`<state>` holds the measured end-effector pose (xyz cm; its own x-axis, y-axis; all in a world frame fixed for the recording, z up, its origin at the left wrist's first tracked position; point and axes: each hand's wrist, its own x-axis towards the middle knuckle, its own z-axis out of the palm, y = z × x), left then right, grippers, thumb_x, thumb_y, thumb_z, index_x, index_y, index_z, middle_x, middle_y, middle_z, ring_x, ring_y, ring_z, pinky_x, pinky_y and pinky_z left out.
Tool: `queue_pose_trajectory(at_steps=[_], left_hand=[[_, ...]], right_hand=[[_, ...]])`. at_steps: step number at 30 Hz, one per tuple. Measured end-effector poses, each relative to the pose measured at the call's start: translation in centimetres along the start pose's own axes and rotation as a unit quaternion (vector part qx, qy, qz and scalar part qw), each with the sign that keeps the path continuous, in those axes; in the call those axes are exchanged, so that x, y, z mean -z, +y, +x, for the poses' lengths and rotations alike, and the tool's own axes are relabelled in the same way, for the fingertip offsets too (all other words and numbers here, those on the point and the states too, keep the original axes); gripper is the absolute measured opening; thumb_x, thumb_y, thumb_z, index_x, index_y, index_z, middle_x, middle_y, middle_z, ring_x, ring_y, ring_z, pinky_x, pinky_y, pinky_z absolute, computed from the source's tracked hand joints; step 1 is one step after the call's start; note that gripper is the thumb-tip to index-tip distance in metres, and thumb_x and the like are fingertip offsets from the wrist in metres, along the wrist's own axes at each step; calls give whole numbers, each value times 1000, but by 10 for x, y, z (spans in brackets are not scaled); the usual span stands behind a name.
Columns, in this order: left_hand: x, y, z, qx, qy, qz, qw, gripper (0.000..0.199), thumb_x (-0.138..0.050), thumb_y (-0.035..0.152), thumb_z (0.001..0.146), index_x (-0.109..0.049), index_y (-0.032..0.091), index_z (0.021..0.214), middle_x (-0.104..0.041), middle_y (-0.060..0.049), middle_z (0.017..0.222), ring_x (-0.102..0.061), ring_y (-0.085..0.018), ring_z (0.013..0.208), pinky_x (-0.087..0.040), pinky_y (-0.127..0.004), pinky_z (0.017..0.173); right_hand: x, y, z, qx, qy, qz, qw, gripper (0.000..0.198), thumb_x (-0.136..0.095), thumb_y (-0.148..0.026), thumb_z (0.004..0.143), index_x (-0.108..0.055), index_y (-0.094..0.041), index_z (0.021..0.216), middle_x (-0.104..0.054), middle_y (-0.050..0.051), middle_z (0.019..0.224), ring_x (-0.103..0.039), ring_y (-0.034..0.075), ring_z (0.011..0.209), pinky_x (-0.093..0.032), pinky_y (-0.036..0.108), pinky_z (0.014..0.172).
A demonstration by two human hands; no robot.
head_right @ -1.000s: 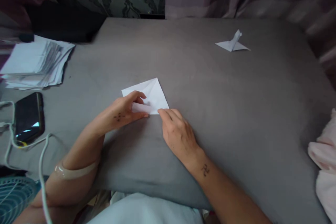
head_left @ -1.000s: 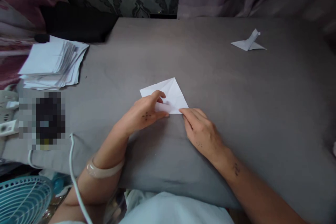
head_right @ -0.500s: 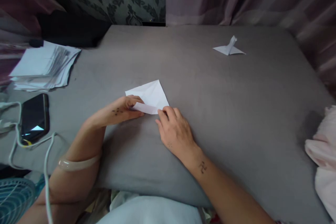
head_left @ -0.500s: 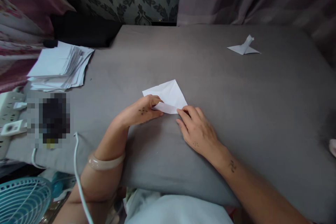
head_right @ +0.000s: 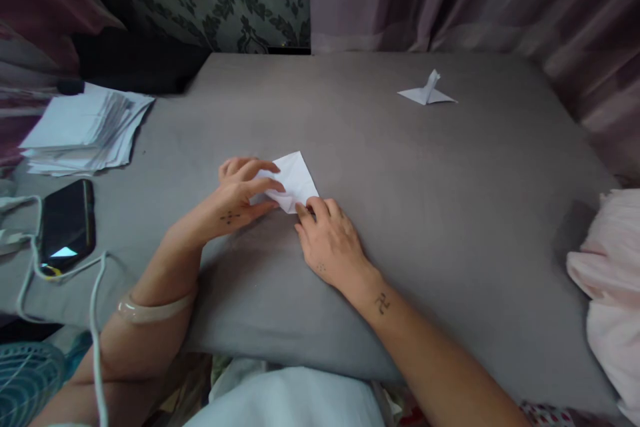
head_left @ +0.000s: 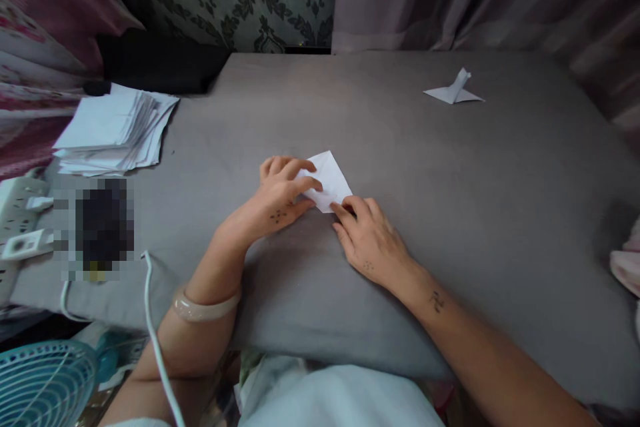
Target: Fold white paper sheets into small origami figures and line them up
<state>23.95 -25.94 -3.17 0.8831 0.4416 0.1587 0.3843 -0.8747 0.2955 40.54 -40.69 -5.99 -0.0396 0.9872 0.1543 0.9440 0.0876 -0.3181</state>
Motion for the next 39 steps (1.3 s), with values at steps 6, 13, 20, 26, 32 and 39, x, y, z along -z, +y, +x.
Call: queue_pose_trajectory(at_steps=[6,13,20,26,32,39], left_hand=[[-2,-11,-3,12,36,37,999,25,-58,24,87,-60,25,113,-46,-12,131,-41,-30,113,-34,-50,96],[-15,2,6,24,126,17,992,66,-64,38,85,-33,21,140,-22,-19,148,-27,-37,134,-28,-54,106],[-19,8,6,-27,14,-88,996,11,-49,21,92,-54,16,100,-55,-9,101,-55,-19,91,-46,-32,81],[-19,13,8,-29,-62,-133,989,19,-40,16,94,-59,16,92,-60,-6,92,-57,-16,84,-44,-26,76],[-18,13,9,-52,-74,-141,986,22,-42,21,96,-63,16,95,-61,-8,95,-58,-18,91,-44,-29,81],[-19,18,9,-63,-80,-107,989,26,-39,21,97,-64,15,94,-59,-8,93,-55,-19,88,-44,-30,79]], right_hand=[[0,0,-1,10,-1,1,1000,38,-43,-26,96,-54,-14,130,-58,14,115,-49,26,98,-48,41,82],[2,-1,-1,9,-7,-11,1000,35,-43,-27,96,-58,-15,124,-56,15,117,-48,27,100,-47,42,84],[2,1,-2,7,-7,2,1000,34,-43,-27,95,-59,-16,122,-55,15,119,-48,27,102,-47,43,86],[6,6,-5,4,-19,43,999,34,-44,-27,95,-58,-17,124,-56,15,114,-50,27,105,-48,44,88],[10,22,-6,-9,6,172,985,31,-49,-18,90,-63,-24,117,-58,9,115,-54,22,105,-47,41,93],[13,38,-1,-142,4,300,943,22,-50,-21,86,-72,-18,90,-64,6,103,-60,12,73,-50,28,69]])
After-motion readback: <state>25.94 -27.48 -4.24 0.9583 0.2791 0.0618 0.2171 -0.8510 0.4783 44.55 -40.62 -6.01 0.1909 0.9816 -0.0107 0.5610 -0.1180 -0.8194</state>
